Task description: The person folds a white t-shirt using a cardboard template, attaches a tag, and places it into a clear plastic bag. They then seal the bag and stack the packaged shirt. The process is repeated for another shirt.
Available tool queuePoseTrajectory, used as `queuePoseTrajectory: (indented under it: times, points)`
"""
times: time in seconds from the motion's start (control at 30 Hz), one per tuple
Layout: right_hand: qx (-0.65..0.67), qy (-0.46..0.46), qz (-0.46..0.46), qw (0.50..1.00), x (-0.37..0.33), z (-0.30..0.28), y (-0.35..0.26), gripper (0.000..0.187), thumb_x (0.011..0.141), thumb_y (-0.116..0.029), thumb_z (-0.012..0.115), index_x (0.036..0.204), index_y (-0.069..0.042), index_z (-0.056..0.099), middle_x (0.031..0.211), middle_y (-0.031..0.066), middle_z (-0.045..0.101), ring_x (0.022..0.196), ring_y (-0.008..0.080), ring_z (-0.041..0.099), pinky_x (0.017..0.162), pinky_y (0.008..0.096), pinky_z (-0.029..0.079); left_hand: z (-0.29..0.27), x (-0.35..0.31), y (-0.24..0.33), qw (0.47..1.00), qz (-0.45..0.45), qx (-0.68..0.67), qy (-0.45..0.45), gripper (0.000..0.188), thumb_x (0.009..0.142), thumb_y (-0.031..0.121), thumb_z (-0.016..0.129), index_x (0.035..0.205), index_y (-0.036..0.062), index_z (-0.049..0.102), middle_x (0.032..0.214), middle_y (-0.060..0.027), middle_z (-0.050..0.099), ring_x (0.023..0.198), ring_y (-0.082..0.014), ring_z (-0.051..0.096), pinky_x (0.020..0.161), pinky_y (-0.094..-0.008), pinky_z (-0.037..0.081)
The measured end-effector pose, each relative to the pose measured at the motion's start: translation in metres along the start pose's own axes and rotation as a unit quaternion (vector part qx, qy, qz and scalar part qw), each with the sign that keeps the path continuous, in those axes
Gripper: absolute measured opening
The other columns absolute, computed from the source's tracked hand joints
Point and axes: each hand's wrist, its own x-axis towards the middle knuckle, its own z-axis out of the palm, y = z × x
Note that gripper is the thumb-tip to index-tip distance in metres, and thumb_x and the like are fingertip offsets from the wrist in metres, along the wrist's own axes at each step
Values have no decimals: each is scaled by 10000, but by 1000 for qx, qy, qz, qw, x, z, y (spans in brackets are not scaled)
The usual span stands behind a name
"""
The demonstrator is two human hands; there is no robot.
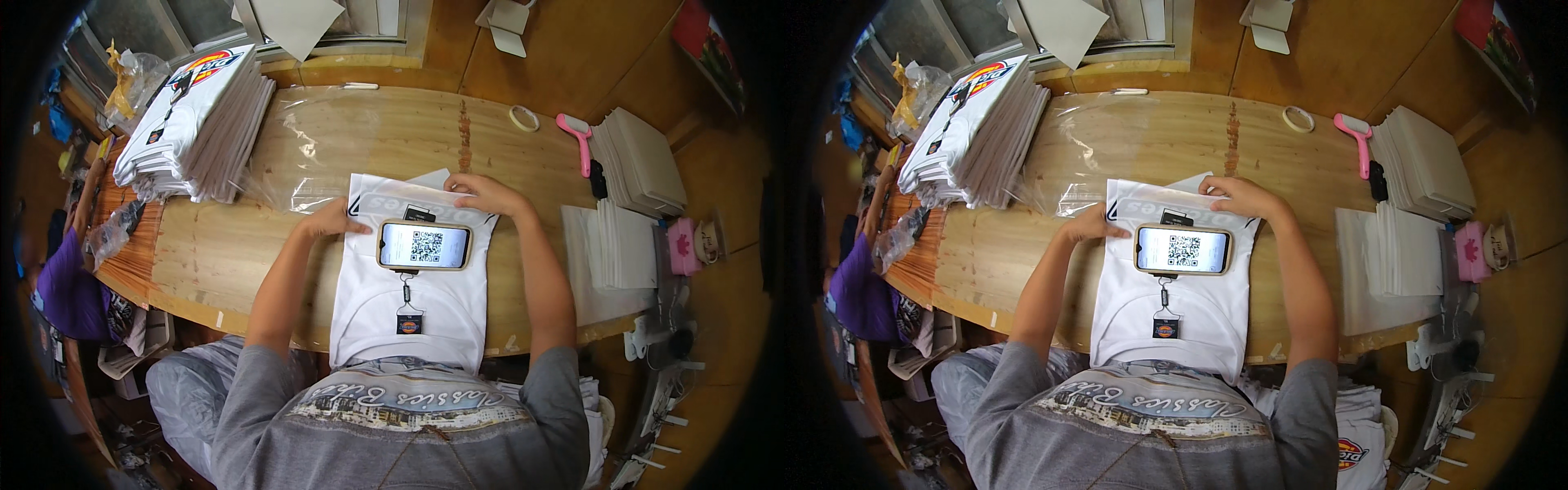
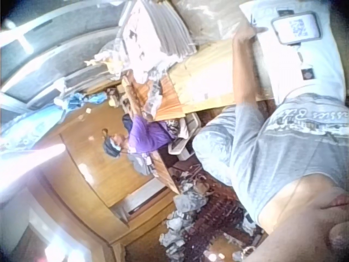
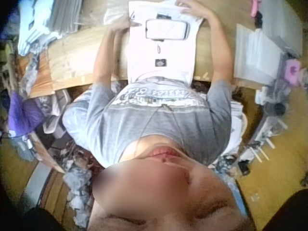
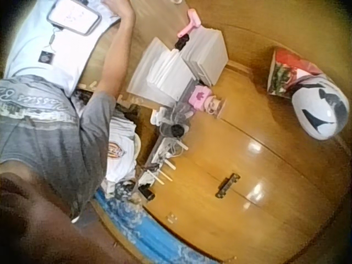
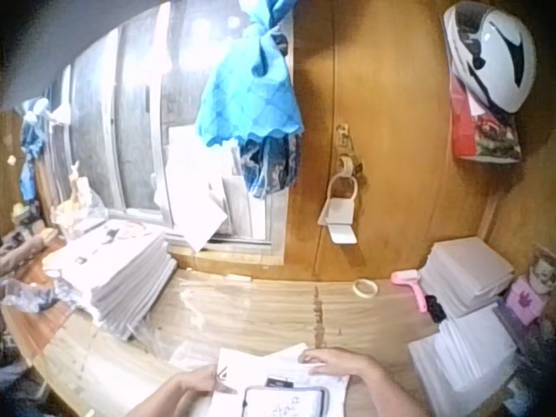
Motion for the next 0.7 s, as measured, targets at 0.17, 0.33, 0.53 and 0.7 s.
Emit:
queuePoseTrajectory:
  times: [0.17, 0.33, 0.53, 0.7]
  points:
    - [115, -45, 7, 992, -12, -11, 4, 254, 779, -54, 543, 1027, -50, 488, 1043, 89, 556, 983, 153, 504, 820, 257, 388, 15, -20, -23, 989, 29, -142, -12, 482, 692, 92, 687, 1121, 19, 481, 1044, -60, 562, 944, -130, 508, 841, -272, 400]
    - [181, -80, 2, 980, -22, -18, 3, 304, 792, -31, 520, 1093, -39, 482, 1088, 84, 530, 1035, 157, 481, 882, 258, 358, 33, -33, -24, 970, -14, -240, -29, 532, 750, 141, 643, 1204, 26, 390, 1120, -67, 509, 1012, -138, 470, 881, -282, 371]
    - [396, -179, -67, 898, -28, -34, 53, 554, 820, -347, 494, 1221, 21, 389, 1208, 140, 456, 1144, 192, 407, 931, 308, 337, 46, -37, -36, 932, -49, -359, -26, 547, 759, 174, 638, 1218, 38, 374, 1133, -76, 498, 1018, -157, 478, 870, -288, 387]
    - [644, 7, -23, 765, -25, 31, 99, 981, 634, -744, 324, 1267, 4, 323, 1276, 136, 387, 1181, 240, 363, 983, 382, 283, 48, -42, -36, 918, -63, -392, 1, 543, 758, 146, 633, 1215, 29, 364, 1111, -93, 512, 987, -180, 514, 841, -316, 430]
